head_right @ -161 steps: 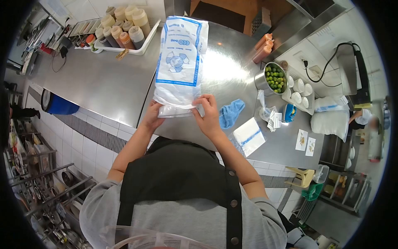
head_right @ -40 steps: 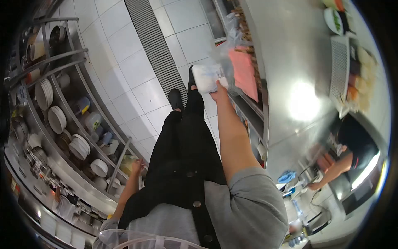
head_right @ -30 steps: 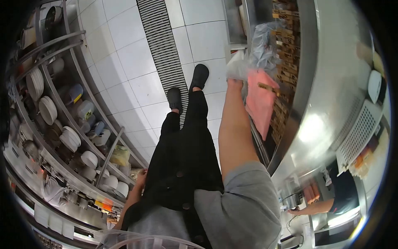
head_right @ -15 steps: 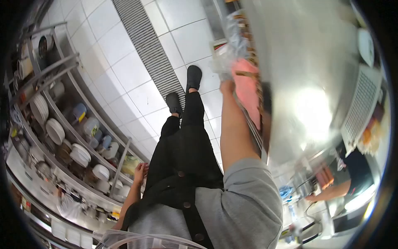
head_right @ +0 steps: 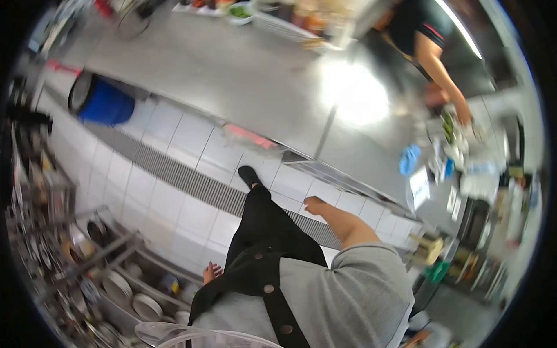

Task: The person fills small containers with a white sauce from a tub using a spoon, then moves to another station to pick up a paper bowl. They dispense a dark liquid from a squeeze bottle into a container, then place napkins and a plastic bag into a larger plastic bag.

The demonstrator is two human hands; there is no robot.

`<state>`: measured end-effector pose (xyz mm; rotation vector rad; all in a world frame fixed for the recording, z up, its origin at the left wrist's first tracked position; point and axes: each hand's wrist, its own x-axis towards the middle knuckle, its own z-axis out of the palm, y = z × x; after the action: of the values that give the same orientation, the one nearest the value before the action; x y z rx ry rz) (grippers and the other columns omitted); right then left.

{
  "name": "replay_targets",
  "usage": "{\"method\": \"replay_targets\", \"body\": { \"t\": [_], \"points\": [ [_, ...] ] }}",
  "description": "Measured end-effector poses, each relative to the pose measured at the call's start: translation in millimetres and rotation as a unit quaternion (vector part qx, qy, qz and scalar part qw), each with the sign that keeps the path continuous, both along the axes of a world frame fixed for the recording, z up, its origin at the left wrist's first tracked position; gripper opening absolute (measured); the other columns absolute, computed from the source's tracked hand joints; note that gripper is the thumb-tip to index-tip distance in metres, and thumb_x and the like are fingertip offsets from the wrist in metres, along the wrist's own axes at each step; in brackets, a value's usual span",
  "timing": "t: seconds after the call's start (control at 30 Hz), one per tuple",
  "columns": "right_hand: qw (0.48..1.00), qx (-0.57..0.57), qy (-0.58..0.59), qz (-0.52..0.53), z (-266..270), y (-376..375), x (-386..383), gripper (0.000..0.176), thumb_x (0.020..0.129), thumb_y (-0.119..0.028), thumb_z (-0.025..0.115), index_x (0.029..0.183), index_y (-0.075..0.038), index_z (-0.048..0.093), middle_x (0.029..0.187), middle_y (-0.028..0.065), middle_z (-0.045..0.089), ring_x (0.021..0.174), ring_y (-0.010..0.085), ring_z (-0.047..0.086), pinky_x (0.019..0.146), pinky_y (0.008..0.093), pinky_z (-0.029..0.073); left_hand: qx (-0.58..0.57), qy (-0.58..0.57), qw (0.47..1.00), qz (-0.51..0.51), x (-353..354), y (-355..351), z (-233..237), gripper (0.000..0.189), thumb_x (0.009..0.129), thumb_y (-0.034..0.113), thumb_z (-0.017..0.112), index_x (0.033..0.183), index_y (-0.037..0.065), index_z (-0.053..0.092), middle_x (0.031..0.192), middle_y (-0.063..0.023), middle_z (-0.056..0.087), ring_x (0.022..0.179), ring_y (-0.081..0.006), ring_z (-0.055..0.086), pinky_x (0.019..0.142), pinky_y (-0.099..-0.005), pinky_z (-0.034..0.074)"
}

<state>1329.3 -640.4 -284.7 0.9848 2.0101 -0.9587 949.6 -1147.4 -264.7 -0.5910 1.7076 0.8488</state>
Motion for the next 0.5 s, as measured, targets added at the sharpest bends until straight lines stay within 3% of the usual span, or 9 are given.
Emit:
{"method": "replay_targets", "body": {
  "t": [0.07,0.13,0.23,0.33,0.37,0.43,0.5],
  "points": [
    [0.993,0.069,0.051,-0.081,11.6,6.0,33.1,0.036,0.090,-0.022,0.073,0.121,-0.005,0.068,0.114,0.0211,0.071,0.113,0.0392,0.065,0.098,0.0462,0.052,0.000,0.036,0.998,-0.058,-23.6,2.7,7.4,0.061,0.101,0.057,0.054,0.123,0.001,0.061,0.106,-0.0170,0.072,0.088,-0.0301,0.073,0.069,-0.0380,0.059],
    [0.970,0.153,0.118,-0.146,32.7,11.3,57.6,0.032,0.088,-0.022,0.072,0.115,-0.004,0.069,0.107,0.0205,0.073,0.106,0.0401,0.066,0.093,0.0474,0.053,0.053,-0.063,0.997,-0.002,-63.7,-15.9,-33.6,0.072,0.101,0.061,0.051,0.132,-0.004,0.055,0.117,-0.0238,0.067,0.093,-0.0368,0.071,0.072,-0.0427,0.061],
    [0.933,0.237,0.140,-0.231,51.4,-13.5,78.9,0.027,0.087,-0.022,0.072,0.107,-0.004,0.072,0.100,0.0196,0.073,0.099,0.0407,0.068,0.088,0.0484,0.054,0.078,0.087,0.992,-0.045,-98.0,-1.7,-19.1,0.082,0.100,0.065,0.048,0.138,-0.008,0.049,0.127,-0.0281,0.061,0.099,-0.0413,0.068,0.077,-0.0493,0.061],
    [0.944,0.253,0.094,-0.192,12.2,-45.3,116.0,0.026,0.088,-0.027,0.069,0.097,-0.004,0.074,0.098,0.0197,0.073,0.095,0.0405,0.068,0.086,0.0491,0.054,0.080,0.046,0.994,-0.052,-132.2,19.6,-21.3,0.085,0.099,0.066,0.050,0.139,-0.009,0.048,0.130,-0.0279,0.059,0.102,-0.0402,0.067,0.078,-0.0491,0.060],
    [0.958,0.255,0.061,-0.117,-33.5,-58.0,136.2,0.032,0.090,-0.036,0.066,0.089,-0.006,0.076,0.096,0.0194,0.073,0.094,0.0399,0.068,0.085,0.0489,0.055,0.095,0.007,0.993,-0.063,-144.2,30.0,-11.9,0.080,0.100,0.064,0.052,0.138,-0.006,0.050,0.125,-0.0258,0.062,0.098,-0.0379,0.069,0.074,-0.0435,0.059],
    [0.967,0.230,0.018,-0.104,-84.7,-93.3,160.2,0.038,0.092,-0.040,0.063,0.085,-0.006,0.077,0.096,0.0194,0.073,0.094,0.0400,0.068,0.086,0.0497,0.055,0.082,0.101,0.986,-0.103,-138.5,64.8,6.9,0.074,0.100,0.061,0.054,0.135,-0.004,0.052,0.121,-0.0235,0.065,0.092,-0.0357,0.070,0.070,-0.0402,0.057],
    [0.966,0.145,-0.058,-0.207,-84.8,-125.7,160.2,0.045,0.087,-0.049,0.070,0.090,-0.005,0.078,0.100,0.0209,0.074,0.095,0.0399,0.070,0.087,0.0493,0.055,0.060,0.151,0.978,-0.131,-132.0,106.8,28.1,0.060,0.100,0.054,0.058,0.128,0.001,0.056,0.110,-0.0183,0.070,0.082,-0.0325,0.072,0.064,-0.0368,0.054]
  ]
}}
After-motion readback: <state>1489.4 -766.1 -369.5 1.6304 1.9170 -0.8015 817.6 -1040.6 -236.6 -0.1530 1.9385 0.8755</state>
